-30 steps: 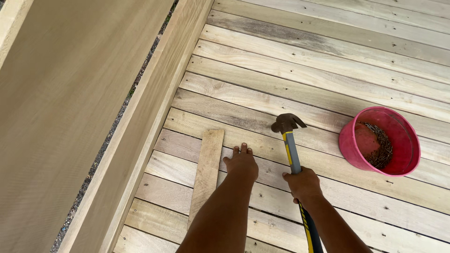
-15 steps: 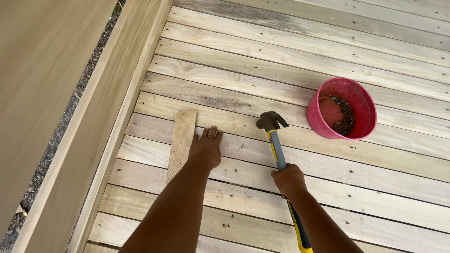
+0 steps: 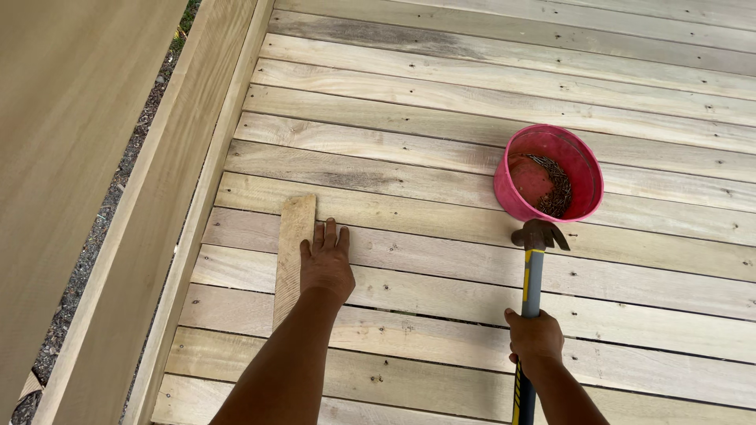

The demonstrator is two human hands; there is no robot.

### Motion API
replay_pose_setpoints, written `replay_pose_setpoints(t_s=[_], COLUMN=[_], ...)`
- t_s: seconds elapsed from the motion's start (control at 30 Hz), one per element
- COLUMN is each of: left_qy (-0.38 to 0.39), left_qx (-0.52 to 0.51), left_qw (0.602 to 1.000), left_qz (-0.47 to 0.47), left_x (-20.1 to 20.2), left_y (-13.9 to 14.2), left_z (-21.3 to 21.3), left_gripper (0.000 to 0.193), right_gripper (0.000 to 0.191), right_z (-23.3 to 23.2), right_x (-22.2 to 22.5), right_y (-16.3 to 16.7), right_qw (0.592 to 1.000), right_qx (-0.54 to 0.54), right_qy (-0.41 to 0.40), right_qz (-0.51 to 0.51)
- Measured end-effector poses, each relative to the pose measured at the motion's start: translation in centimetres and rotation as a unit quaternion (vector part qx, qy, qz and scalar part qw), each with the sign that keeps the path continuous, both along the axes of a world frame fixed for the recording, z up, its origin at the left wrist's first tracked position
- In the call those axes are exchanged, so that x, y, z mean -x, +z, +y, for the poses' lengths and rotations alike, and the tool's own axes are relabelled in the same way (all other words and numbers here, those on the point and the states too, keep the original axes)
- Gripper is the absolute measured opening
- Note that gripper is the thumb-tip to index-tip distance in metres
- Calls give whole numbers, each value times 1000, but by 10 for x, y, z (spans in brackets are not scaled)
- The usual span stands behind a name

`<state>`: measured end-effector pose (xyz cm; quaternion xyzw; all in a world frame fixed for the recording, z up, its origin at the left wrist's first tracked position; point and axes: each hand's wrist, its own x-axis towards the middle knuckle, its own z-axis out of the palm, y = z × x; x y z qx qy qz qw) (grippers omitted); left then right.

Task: The person hammers nails into the wooden slats of a furniture frame using a claw hammer, holding a small wood block against the slats as a spacer, and reaches into a pink bucket of nails to retrieve fasteners while working along the frame.

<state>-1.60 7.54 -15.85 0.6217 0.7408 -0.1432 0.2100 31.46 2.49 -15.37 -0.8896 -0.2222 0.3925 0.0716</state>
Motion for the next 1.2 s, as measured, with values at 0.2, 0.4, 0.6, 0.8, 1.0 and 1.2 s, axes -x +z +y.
replay_pose_setpoints(t_s=[0.2, 0.4, 0.6, 0.8, 1.0, 1.2], left_qy=[337, 353, 173, -17, -86, -58], left_qx=[42, 19, 28, 20, 33, 72], left_qw=[941, 935, 984, 996, 985, 992], left_qz=[2, -28, -39, -85, -145, -85], left_x=[11, 16, -31, -109, -170, -197], left_y=[11, -8, -10, 5, 18, 24], left_z=[6, -2, 16, 29, 24, 16], left_gripper=[106, 104, 98, 96, 90, 93], right_gripper=[42, 38, 42, 45, 43, 40], right_z=[61, 32, -8, -20, -25, -26], right_x=[-33, -28, -12, -21, -23, -21], right_y=[12, -2, -17, -19, -23, -22], right_qw=[983, 988, 996, 999, 999, 999], right_qx=[18, 27, -9, 40, 29, 23], right_qy=[152, 134, -73, -6, -24, 6], right_qz=[-98, -66, 50, -8, -24, -34])
